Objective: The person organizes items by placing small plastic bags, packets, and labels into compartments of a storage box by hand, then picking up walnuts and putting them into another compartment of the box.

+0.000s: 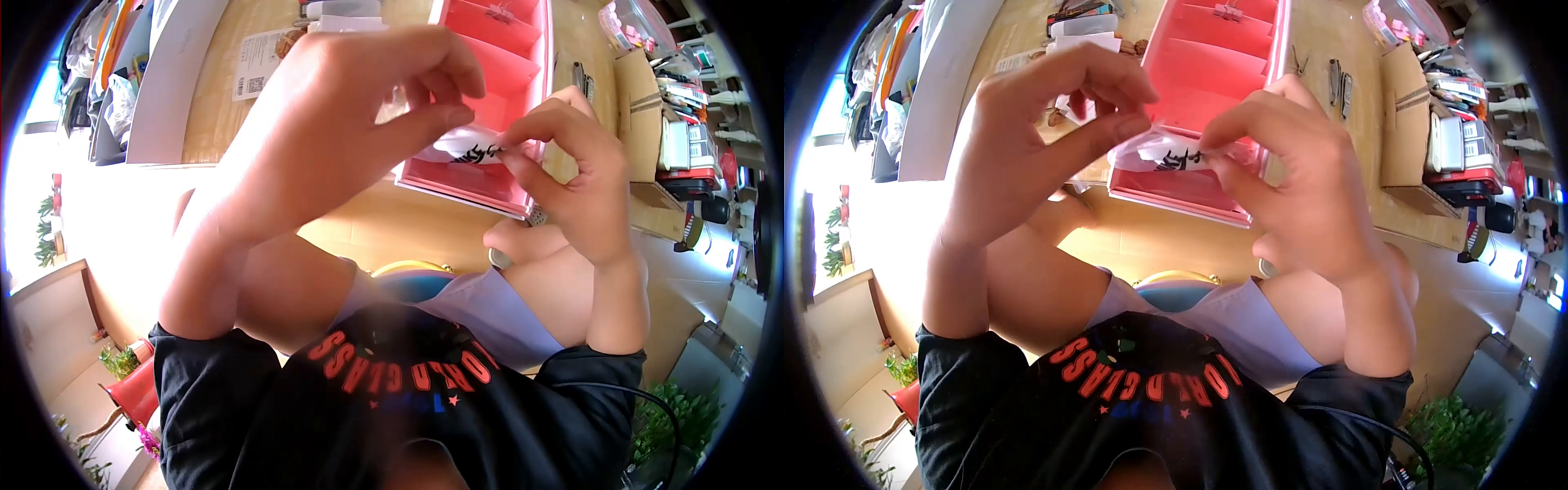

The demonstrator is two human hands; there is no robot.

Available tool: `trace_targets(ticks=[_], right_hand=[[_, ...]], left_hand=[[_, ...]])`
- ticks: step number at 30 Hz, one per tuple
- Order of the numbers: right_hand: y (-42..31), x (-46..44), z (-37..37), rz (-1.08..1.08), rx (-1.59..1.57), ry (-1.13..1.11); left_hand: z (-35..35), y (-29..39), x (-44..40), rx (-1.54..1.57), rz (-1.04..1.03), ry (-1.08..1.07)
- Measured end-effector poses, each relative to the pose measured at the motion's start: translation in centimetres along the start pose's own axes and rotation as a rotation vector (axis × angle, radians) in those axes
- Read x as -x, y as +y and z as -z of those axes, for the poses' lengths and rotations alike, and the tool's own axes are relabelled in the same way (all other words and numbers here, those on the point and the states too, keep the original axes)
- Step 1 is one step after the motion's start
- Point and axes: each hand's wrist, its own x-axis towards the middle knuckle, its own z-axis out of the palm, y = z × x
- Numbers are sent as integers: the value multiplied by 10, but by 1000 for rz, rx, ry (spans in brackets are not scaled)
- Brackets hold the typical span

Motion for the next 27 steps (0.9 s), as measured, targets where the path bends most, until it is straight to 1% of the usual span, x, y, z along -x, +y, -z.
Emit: trace_targets(ticks=[2, 4, 5, 8, 11, 14, 17, 19, 22, 23, 26, 27], right_hand=[[-2, 3, 2, 31, 77, -7], [-3, 5, 5, 60, 125, 8], [-3, 6, 5, 55, 123, 34], [-2, 7, 7, 20, 130, 81], [0, 7, 8, -34, 149, 109], [11, 7, 3, -16, 156, 144], [13, 5, -5, 39, 182, 168], [12, 3, -11, 80, 197, 197], [20, 1, -13, 103, 261, 108], [18, 0, -13, 89, 262, 95], [15, -2, -15, 42, 259, 60], [17, -2, -15, 28, 253, 50]], left_hand=[[-3, 4, 0, -53, -46, -17], [-7, 1, -4, -17, -64, -8], [-9, -1, -6, 2, -72, -3], [-13, -5, -12, -2, 5, -18], [-18, -15, -17, 4, -24, -18], [-18, -15, -19, -177, -159, -38], [-14, -14, -23, -349, -321, -120], [-18, -17, -23, -418, -322, -113], [-20, -23, -24, -467, -312, -157], [-20, -24, -24, -476, -308, -180], [-23, -20, -25, -509, -195, -228], [-26, -21, -25, -487, -211, -228]])
